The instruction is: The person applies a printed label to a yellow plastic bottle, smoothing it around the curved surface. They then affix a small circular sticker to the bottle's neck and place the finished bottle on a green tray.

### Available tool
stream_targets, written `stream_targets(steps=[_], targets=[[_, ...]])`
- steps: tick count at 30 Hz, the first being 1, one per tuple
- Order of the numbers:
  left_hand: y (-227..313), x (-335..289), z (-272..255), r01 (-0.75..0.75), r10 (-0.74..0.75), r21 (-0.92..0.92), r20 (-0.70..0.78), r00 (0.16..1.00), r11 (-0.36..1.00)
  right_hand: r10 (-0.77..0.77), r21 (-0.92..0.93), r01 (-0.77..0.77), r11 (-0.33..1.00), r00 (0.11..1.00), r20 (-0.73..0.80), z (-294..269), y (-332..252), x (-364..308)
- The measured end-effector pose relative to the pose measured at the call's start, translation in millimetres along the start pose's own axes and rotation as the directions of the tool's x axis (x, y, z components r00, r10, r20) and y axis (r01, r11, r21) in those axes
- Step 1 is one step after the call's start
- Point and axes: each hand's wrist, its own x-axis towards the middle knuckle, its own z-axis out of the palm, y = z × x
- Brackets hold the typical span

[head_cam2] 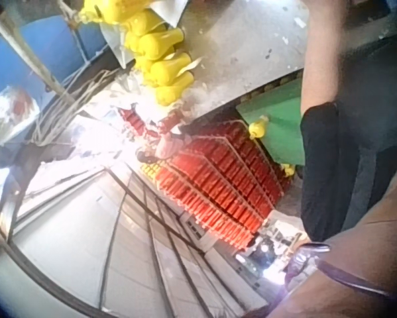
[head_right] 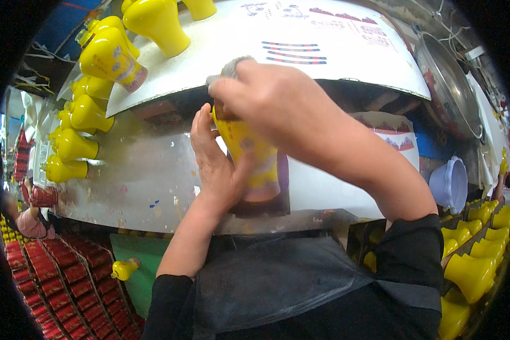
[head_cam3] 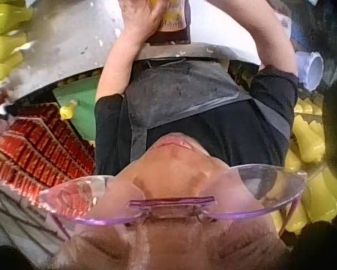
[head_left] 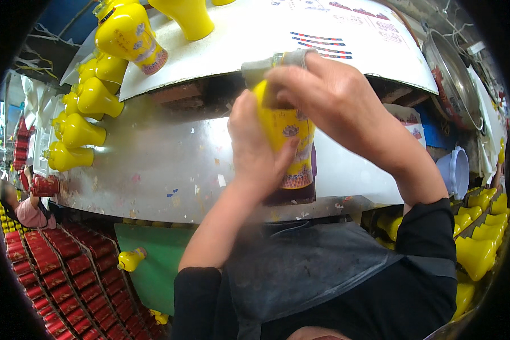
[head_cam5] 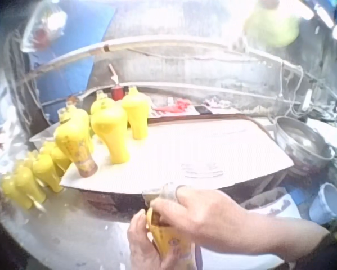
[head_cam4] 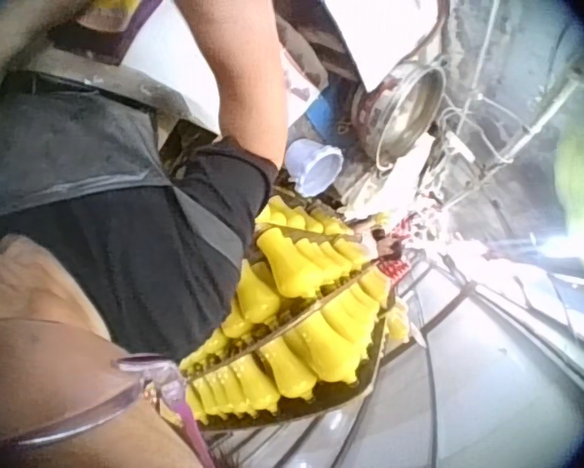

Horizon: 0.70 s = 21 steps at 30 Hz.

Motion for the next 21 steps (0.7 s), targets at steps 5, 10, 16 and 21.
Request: stream_targets(steps=[5,10,16,21], targets=[[-4.2,-2.4,-3.5,0.168,-0.192,-0.347,-0.035,0.981,0.923,-0.222,-0.179,0.219,0.959,0.975,0.004,-4.8,-2.9,-22.9],[6.5,2.6,-10.5,0.466,-0.443,-0.789,0.279,0.852,0.400,-0.428,0.296,0.372,0.880,0.891,0.150,2.9,-45.8,-65.0],[22.3,14.9,-5.9,0.557,-0.396,-0.809,0.456,0.797,0.189,0.126,0.207,-0.085,0.975,0.972,-0.197,12.2,-9.4,-82.6],[18.9,14.7,-5.8,0.544,-0.323,-0.827,0.481,0.815,0.140,-0.132,0.373,0.144,0.917,0.990,-0.058,14.6,-36.4,-105.8]])
